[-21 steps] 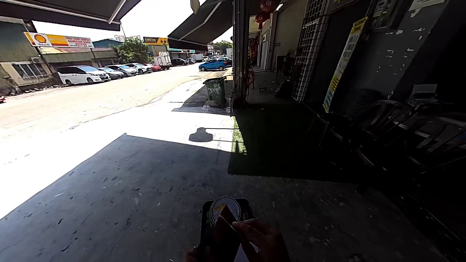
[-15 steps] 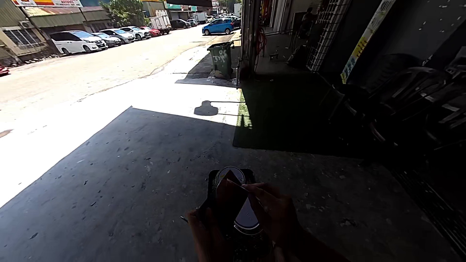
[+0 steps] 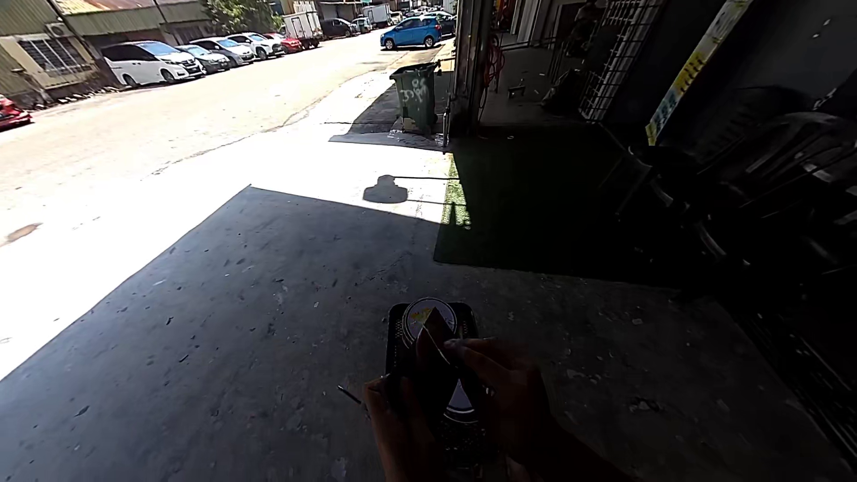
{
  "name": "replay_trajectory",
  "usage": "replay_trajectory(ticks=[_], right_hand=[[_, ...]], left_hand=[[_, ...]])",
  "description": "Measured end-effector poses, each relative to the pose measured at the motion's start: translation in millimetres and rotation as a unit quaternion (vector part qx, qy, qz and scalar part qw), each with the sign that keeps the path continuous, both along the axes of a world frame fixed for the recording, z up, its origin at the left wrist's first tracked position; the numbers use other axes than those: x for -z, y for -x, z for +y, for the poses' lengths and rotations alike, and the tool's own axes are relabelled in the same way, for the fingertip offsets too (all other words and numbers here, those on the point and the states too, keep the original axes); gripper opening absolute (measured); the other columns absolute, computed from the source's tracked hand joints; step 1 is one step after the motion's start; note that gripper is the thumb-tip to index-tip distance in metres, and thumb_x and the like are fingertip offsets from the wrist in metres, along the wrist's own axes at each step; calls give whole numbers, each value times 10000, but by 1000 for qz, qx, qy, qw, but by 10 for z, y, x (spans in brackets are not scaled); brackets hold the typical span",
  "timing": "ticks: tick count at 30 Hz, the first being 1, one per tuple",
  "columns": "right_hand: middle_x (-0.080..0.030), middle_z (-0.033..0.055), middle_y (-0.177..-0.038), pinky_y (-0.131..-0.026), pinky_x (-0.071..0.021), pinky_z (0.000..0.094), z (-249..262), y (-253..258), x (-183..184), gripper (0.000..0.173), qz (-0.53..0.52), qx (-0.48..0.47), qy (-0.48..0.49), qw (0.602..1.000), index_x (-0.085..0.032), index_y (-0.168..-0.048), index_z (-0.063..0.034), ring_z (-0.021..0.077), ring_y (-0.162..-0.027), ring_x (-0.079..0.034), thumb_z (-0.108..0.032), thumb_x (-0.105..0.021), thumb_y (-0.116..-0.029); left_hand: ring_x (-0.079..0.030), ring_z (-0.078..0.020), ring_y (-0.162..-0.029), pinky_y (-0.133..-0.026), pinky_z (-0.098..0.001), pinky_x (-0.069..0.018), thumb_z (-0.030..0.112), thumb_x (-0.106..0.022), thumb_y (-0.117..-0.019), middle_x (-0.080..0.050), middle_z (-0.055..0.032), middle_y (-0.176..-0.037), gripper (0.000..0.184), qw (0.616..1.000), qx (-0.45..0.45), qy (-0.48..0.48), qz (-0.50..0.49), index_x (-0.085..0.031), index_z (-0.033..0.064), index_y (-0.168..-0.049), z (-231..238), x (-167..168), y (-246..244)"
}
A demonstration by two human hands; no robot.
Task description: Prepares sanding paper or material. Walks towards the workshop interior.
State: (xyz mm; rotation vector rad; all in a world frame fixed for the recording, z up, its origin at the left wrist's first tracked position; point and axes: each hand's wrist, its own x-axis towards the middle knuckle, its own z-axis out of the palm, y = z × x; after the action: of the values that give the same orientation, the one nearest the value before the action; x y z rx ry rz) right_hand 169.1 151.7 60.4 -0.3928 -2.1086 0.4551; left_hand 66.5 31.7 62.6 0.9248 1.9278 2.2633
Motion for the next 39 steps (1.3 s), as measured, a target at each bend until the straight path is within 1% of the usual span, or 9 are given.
replay_trajectory(ticks=[4, 10, 15, 18, 22, 31, 34, 36, 39], right_hand=[[-751, -51, -1143, -922, -572, 328, 141, -105, -105, 297, 15, -28, -2, 999, -758, -1172, -259, 100, -1090, -684, -178, -513, -1025], [-761, 36, -1025, -850, -617, 281, 551, -158, -327, 153, 79, -246, 330, 908, -764, -1102, -103, 110, -927, -727, -159, -693, -979], [-728, -91, -1029, -715, -592, 312, 670, -176, -348, 274, -229, -60, 38, 971, -750, -1133, -291, 49, -860, -695, -269, -490, -1051], [-737, -1, -1006, -759, -638, 289, 596, -104, -187, 212, -6, -13, 221, 975, -714, -1151, -109, 110, -867, -726, -225, -613, -1005], [-738, 155, -993, -785, -638, 366, 309, 121, 7, 313, 160, -4, 486, 859, -583, -1228, -4, 256, -882, -742, 23, -669, -928], [-678, 247, -1153, -921, -598, 476, 306, 75, -36, 264, 272, -170, 557, 766, -618, -1233, -3, 335, -1050, -702, -17, -637, -970], [-674, 225, -1155, -881, -618, 463, 389, -51, -18, 274, 160, -235, 487, 826, -544, -1280, -49, 332, -1029, -708, -75, -607, -1014], [-707, 74, -1020, -753, -598, 277, 490, -138, -44, 207, -27, -247, 291, 924, -615, -1182, -64, 124, -858, -693, -221, -595, -1048], [-734, -68, -975, -674, -587, 306, 590, -194, -171, 317, -199, -6, -7, 980, -761, -1135, -272, 72, -819, -699, -372, -469, -1064]], left_hand=[[-650, -6, -765, -712, -173, -579, 38, -453, -1045, -631, 12, -876, 63, 1000, 26, -3, 16, -490, 9, -1087, -62, 73, 246], [-667, -1, -737, -671, -177, -585, 303, -479, -1089, -673, 52, -848, 211, 979, 122, 32, 157, -538, 101, -1094, -129, 163, 672], [-611, 48, -673, -627, -126, -529, 376, -434, -1092, -628, 34, -781, 280, 956, 41, 91, 275, -523, 111, -1078, -152, 165, 564], [-635, 69, -774, -714, -116, -548, 374, -421, -1095, -643, 52, -878, 275, 976, 29, 69, 205, -496, 113, -1134, -166, 200, 473], [-654, -17, -757, -710, -204, -580, 282, -417, -1107, -646, 3, -849, 265, 984, 73, 48, 152, -499, 29, -1111, -84, 214, 381], [-649, -37, -637, -573, -231, -567, 324, -606, -1022, -667, 47, -747, 235, 949, 146, 217, 175, -608, 91, -1057, -103, 209, 480], [-678, -56, -672, -604, -242, -599, 253, -552, -1052, -683, 41, -784, 173, 972, 166, 141, 90, -572, 83, -1072, -115, 235, 640], [-664, -32, -672, -608, -216, -585, 278, -557, -1053, -674, 52, -784, 196, 975, 136, 132, 117, -567, 82, -1064, -121, 193, 670], [-655, -29, -685, -619, -207, -579, 228, -527, -1060, -657, 35, -794, 172, 983, 95, 107, 117, -543, 57, -1066, -103, 193, 570]])
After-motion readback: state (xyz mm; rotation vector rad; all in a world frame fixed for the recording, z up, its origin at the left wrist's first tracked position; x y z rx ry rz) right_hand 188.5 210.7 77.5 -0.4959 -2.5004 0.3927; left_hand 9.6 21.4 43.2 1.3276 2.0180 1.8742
